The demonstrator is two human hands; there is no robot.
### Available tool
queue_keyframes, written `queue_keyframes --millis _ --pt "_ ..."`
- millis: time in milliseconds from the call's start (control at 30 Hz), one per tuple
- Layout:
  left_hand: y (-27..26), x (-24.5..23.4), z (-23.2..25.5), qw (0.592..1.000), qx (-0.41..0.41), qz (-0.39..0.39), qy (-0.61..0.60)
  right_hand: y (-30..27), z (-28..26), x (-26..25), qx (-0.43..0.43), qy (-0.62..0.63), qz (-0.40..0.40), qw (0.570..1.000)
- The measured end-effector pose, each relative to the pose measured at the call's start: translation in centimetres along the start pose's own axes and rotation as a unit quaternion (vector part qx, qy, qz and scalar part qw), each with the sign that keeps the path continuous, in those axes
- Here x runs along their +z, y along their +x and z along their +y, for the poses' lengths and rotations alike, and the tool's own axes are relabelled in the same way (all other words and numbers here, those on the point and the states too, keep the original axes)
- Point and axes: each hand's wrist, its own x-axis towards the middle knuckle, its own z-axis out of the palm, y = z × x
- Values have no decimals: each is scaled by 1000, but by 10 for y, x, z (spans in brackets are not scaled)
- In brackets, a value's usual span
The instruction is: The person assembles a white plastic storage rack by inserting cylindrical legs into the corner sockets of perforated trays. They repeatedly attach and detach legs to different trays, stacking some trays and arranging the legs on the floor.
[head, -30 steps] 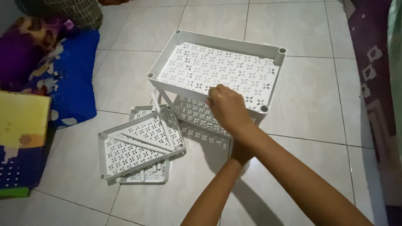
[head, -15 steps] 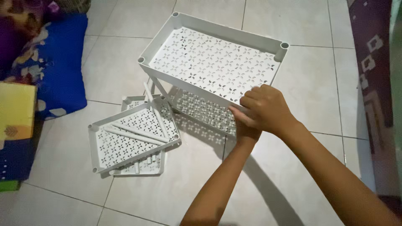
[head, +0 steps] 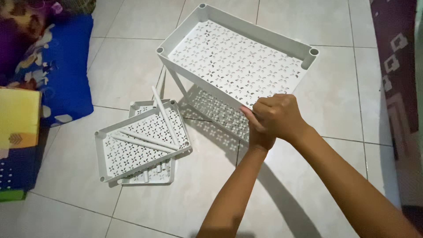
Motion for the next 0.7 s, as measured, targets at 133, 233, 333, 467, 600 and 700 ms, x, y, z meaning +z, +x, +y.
queue_keyframes --millis 133,233,333,467,600,700 --pt "0 -1 -4 999 25 -9 35 1 1 1 -1 -4 -18 1000" --pt "-1 -5 -16 996 17 -8 86 1 0 2 7 -8 -40 999" --pt "1 -7 -29 998 24 -11 65 2 -2 0 13 -15 -25 999" --pt "2 -10 -30 925 121 21 360 10 6 -6 35 3 -42 999" --pt "7 -19 -9 959 69 0 274 16 3 -5 40 -62 -119 990" --pt "-3 -14 -7 978 1 33 207 9 -1 -4 34 -22 -14 999"
